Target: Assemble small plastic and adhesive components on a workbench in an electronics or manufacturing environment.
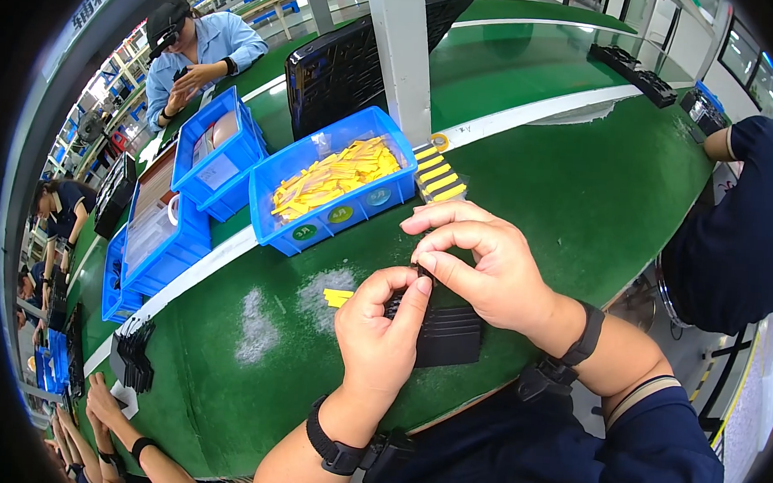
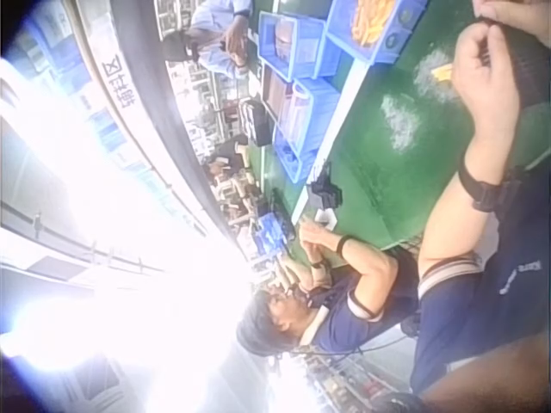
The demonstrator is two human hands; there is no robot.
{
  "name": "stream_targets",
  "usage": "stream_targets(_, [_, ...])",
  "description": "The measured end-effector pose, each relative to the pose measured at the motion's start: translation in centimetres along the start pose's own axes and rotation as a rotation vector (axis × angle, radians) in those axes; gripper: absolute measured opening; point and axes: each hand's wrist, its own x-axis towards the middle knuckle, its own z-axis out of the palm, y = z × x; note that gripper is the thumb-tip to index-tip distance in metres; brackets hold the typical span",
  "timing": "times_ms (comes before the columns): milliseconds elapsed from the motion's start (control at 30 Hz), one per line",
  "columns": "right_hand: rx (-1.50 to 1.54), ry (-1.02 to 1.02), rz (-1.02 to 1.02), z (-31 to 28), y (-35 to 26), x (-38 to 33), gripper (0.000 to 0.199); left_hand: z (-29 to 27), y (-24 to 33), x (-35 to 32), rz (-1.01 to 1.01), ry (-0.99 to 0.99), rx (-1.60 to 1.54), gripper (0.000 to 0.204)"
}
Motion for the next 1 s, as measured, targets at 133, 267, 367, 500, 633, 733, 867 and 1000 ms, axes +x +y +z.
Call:
stream_targets(133, [-0.011,0.038,-0.023,0.3,-0.1,0.0,0.003,0.1,0.3,0.0,-0.009,-0.002,0.021,0.007])
stream_targets(267, [-0.091,0.045,-0.082,0.5,-0.6,-0.1,0.002,-0.4,-0.4,-0.1,-0.041,-0.067,0.026,0.017])
stream_targets(367, [-0.16,0.069,-0.159,0.3,-0.6,-0.3,0.002,0.1,-0.1,0.1,0.048,-0.111,-0.229,0.039])
stream_targets(500, [-0.232,0.077,-0.27,-0.5,-1.0,-0.5,0.005,-1.6,0.6,-0.4,-0.006,-0.32,-0.132,0.066])
stream_targets(633, [-0.067,0.192,-0.119,-1.8,-1.6,-0.7,0.012,-2.7,0.8,-1.0,-0.118,-0.424,-0.277,0.082])
stream_targets(733, [0.067,0.186,-0.02,-3.1,0.3,0.1,0.015,-3.5,0.2,-1.9,-0.121,-0.47,-0.281,0.087])
stream_targets(867, [0.094,0.165,0.185,-3.7,2.7,2.1,0.017,-3.5,0.4,-2.4,-0.224,-0.467,-0.404,0.089])
stream_targets(1000, [-0.213,0.092,0.336,-4.3,5.3,4.3,0.023,-3.4,0.4,-2.0,-0.357,-0.446,-0.472,0.086])
